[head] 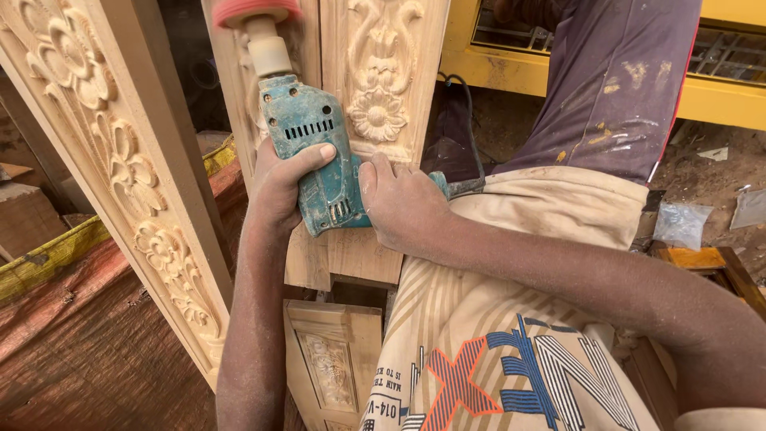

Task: The person sands decorative wood carvings using a power drill equipped with a sanding disc, moving the tool across the floral and geometric patterns of the wood panels.

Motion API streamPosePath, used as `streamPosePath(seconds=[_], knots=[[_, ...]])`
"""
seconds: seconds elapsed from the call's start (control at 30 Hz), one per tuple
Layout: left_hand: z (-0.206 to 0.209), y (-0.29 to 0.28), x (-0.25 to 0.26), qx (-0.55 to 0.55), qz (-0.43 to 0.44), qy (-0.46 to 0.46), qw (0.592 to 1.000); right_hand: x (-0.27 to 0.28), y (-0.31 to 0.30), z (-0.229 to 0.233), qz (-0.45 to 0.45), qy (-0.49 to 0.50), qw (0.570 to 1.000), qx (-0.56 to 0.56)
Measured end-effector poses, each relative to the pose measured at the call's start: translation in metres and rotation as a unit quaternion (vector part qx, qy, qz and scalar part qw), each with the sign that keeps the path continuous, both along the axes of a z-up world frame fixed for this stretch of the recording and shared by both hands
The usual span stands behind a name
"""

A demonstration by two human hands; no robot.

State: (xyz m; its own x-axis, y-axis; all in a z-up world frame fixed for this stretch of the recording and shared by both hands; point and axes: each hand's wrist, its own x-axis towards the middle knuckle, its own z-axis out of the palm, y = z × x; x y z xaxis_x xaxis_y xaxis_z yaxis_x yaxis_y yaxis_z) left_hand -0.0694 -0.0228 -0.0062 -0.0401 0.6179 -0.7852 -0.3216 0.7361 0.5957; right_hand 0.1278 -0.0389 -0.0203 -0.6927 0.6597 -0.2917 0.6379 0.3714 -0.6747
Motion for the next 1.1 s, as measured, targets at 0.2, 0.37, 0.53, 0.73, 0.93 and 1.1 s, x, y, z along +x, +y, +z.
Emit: streamPosePath(seconds=[0.2,0.37,0.53,0.73,0.93,1.1], knots=[[0.011,0.004,-0.009,0.001,-0.008,-0.008,1.0,-0.013,-0.001,0.01,-0.014,0.012,1.0,-0.013],[0.008,0.005,-0.001,-0.016,-0.019,-0.036,0.999,-0.004,0.001,0.011,-0.006,-0.028,0.999,-0.018],[0.009,0.006,0.019,0.025,0.037,-0.02,0.999,0.02,0.027,0.01,0.041,-0.019,0.998,-0.033],[-0.007,-0.002,0.046,0.073,0.106,-0.048,0.99,0.053,0.034,0.013,0.073,-0.004,0.997,0.033],[-0.015,-0.009,0.059,0.07,0.119,-0.038,0.99,0.056,0.024,0.012,0.037,0.042,0.983,0.174],[-0.007,-0.001,0.047,0.044,0.099,-0.041,0.993,0.047,0.025,0.008,0.038,-0.002,0.994,0.098]])
